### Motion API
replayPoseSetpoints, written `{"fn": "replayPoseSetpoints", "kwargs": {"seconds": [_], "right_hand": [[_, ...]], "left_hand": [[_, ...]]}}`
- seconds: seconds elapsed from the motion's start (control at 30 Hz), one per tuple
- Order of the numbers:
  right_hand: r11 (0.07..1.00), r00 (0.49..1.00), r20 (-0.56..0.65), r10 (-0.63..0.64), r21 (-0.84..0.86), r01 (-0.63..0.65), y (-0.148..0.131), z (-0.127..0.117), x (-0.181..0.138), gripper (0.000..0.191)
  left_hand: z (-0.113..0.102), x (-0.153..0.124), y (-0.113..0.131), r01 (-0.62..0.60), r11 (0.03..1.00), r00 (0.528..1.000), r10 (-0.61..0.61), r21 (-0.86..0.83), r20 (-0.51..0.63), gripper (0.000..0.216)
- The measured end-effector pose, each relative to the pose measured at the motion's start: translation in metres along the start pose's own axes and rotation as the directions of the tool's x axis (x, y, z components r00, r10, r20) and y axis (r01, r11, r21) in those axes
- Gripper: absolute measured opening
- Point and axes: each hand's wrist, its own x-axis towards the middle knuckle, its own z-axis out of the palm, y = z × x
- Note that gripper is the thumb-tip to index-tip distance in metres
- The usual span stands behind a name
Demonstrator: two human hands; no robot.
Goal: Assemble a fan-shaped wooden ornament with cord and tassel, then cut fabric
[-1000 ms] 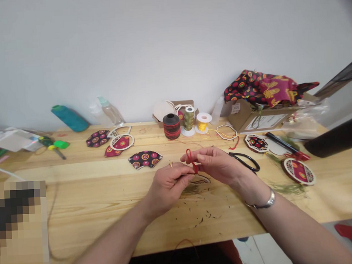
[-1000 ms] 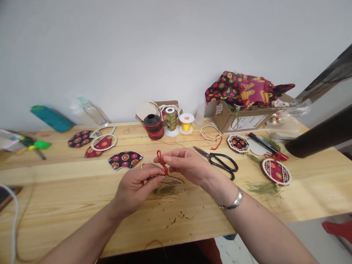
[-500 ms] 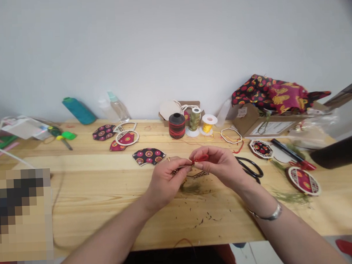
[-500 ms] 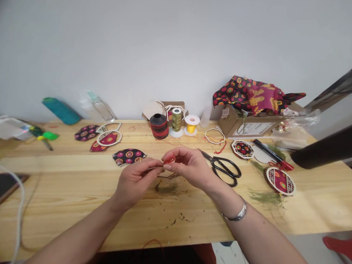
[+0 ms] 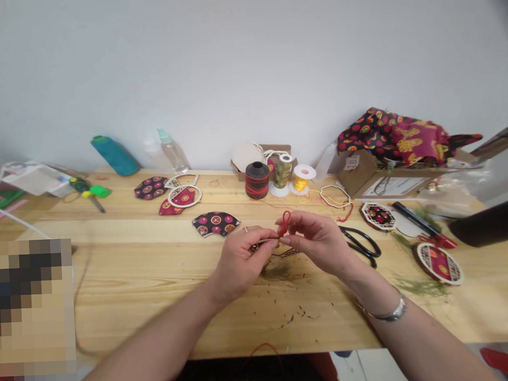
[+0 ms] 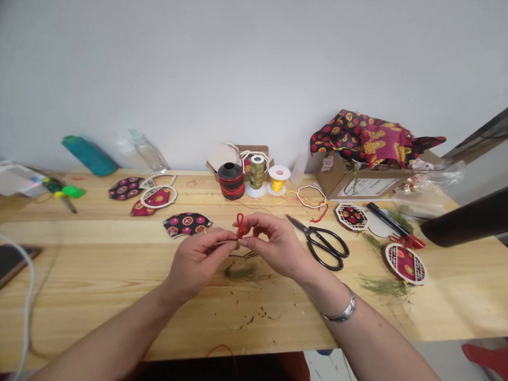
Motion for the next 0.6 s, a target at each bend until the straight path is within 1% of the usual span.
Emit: {"fn": "replayPoseSetpoints", "kwargs": {"seconds": [0.1,0.33,0.47,0.6], "right_hand": [[1.0,1.0,-0.024,-0.01,-0.016,0.009,0.0009,0.0005,-0.0004,0.014],[0.999,0.998,-0.056,0.041,-0.02,-0.043,-0.0007,0.0019,-0.0006,0.018],[0.997,0.997,-0.044,0.066,0.039,-0.064,0.0002,0.0024,-0.001,0.018],[0.988,0.994,-0.036,0.102,0.123,-0.097,0.0014,0.0028,-0.001,0.02]], "left_hand": [[0.0,-0.0002,0.0012,0.031,0.999,1.0,-0.031,0.008,-0.003,0.012],[0.0016,-0.0024,0.003,0.142,0.989,0.99,-0.142,-0.038,-0.001,0.011],[0.0034,-0.0034,0.0023,0.185,0.98,0.983,-0.186,-0.071,-0.005,0.01],[0.0044,-0.0041,0.002,0.199,0.978,0.98,-0.2,-0.067,-0.007,0.009]]}}
